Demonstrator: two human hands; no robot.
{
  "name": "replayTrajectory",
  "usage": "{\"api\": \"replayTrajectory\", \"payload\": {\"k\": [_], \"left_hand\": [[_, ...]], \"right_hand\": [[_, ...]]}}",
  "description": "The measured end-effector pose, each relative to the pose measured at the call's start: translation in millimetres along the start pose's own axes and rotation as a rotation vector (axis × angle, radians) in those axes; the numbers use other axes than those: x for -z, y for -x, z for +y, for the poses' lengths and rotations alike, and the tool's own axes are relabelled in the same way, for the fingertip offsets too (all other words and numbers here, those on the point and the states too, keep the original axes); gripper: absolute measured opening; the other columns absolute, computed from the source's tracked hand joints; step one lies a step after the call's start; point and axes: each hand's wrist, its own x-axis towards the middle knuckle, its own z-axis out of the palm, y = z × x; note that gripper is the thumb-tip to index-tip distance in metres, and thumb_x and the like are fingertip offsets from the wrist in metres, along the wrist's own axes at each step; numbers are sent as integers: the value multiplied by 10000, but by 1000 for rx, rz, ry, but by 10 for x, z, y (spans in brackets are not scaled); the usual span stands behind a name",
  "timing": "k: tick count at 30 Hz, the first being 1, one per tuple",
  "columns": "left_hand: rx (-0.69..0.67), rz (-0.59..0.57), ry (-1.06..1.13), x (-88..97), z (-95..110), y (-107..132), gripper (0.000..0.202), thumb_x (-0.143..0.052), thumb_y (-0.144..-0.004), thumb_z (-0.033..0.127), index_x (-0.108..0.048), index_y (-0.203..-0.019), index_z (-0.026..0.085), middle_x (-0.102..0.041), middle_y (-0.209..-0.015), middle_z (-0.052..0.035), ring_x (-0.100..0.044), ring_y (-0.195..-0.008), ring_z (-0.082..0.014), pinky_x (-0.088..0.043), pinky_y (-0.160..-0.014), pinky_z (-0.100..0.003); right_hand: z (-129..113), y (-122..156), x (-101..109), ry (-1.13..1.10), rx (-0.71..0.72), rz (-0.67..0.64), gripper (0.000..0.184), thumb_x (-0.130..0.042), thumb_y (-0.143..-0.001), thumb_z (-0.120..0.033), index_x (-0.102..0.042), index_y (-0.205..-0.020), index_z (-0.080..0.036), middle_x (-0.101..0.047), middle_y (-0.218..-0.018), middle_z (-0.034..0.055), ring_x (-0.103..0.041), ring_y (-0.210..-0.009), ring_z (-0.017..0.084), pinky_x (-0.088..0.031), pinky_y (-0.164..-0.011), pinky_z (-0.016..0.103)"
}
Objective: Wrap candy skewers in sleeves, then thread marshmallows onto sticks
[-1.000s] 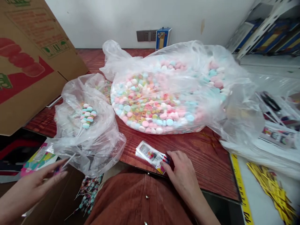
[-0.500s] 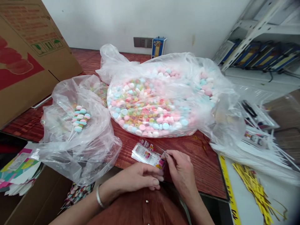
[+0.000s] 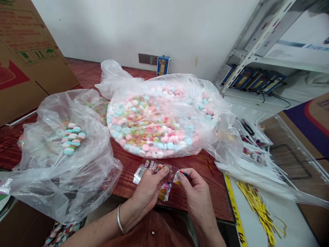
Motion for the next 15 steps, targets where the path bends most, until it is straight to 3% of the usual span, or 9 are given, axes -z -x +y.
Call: {"api": "replayTrajectory", "payload": {"k": [4,8,12,15], "left_hand": [[-66,-6,-18,41,-25,-29,404,-923,-569,272,-668,-858,149,-717,-785,-16,-649,-689,-141,-552,-710,-291],[-105,50,-11,53,-41,-56,415,-938,-533,288,-600,-733,154,-653,-678,27,-576,-605,-97,-507,-623,-232],[24,-22,-4,91,-54,-98,439,-931,-559,345,-551,-647,144,-513,-527,66,-405,-456,-43,-366,-457,-181],[101,29,119,129,-52,-141,488,-950,-530,332,-509,-637,152,-480,-517,79,-367,-444,-29,-340,-443,-169]], "right_hand": [[18,58,-28,220,54,33,306,-572,-927,-453,-590,-771,-191,-595,-697,-4,-528,-655,151,-423,-609,250],[44,63,-42,434,156,84,397,-506,-956,-466,-478,-658,-206,-524,-628,-16,-480,-626,148,-350,-587,254],[58,51,-49,511,237,117,478,-482,-967,-492,-424,-587,-208,-490,-580,-16,-458,-611,150,-327,-586,263],[42,77,-35,417,218,114,516,-415,-1004,-483,-481,-577,-202,-518,-577,-8,-490,-603,152,-362,-589,264]]}}
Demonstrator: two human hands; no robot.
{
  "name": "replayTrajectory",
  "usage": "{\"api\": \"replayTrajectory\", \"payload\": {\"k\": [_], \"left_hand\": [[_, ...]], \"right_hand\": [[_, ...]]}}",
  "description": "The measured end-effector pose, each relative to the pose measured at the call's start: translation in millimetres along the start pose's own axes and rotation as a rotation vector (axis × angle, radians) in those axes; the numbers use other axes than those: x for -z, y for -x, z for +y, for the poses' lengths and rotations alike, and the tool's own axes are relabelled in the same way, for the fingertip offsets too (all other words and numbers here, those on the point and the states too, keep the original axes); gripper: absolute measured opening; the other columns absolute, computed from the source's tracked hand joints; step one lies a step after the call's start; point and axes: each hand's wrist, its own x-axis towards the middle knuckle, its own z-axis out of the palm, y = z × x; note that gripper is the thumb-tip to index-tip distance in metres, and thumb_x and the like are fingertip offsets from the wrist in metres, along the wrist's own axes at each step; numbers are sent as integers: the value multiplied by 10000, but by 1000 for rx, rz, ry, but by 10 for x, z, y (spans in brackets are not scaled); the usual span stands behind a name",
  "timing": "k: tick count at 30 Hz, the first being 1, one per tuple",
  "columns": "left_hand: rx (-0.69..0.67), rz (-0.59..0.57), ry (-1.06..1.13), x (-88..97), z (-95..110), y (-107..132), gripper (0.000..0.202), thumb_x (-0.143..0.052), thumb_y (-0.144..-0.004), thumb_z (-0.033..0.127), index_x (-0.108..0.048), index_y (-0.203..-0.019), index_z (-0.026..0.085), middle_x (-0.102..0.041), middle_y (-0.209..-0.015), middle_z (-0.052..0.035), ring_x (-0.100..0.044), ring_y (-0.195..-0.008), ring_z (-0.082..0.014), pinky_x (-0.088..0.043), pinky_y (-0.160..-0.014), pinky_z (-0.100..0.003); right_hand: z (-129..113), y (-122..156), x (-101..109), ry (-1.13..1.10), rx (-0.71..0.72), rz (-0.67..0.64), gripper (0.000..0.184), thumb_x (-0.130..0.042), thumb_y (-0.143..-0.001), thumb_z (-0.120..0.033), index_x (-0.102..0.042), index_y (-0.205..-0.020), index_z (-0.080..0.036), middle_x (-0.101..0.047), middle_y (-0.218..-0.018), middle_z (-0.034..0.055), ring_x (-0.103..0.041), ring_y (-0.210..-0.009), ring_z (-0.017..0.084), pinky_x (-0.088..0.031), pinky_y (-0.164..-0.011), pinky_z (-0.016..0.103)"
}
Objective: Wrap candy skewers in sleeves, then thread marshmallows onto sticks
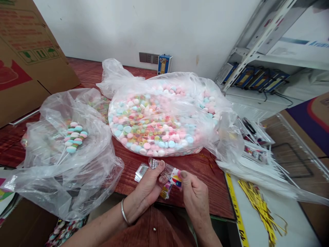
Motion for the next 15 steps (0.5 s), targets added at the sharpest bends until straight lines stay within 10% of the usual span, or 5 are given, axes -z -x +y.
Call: {"api": "replayTrajectory", "payload": {"k": [10,15], "left_hand": [[30,18,163,6,32,-34,487,-955,-531,285,-498,-655,170,-465,-494,84,-376,-441,-39,-345,-440,-171],[-73,-66,7,17,22,-14,400,-933,-561,301,-588,-679,137,-569,-588,41,-460,-503,-49,-389,-498,-180]], "right_hand": [[-122,112,6,20,298,63,284,-436,-1017,-379,-668,-1111,-245,-596,-1177,71,-563,-1119,211,-469,-923,342],[-41,129,-129,76,267,42,217,-473,-1006,-267,-672,-1070,-209,-665,-1081,70,-628,-1004,194,-517,-863,329]]}}
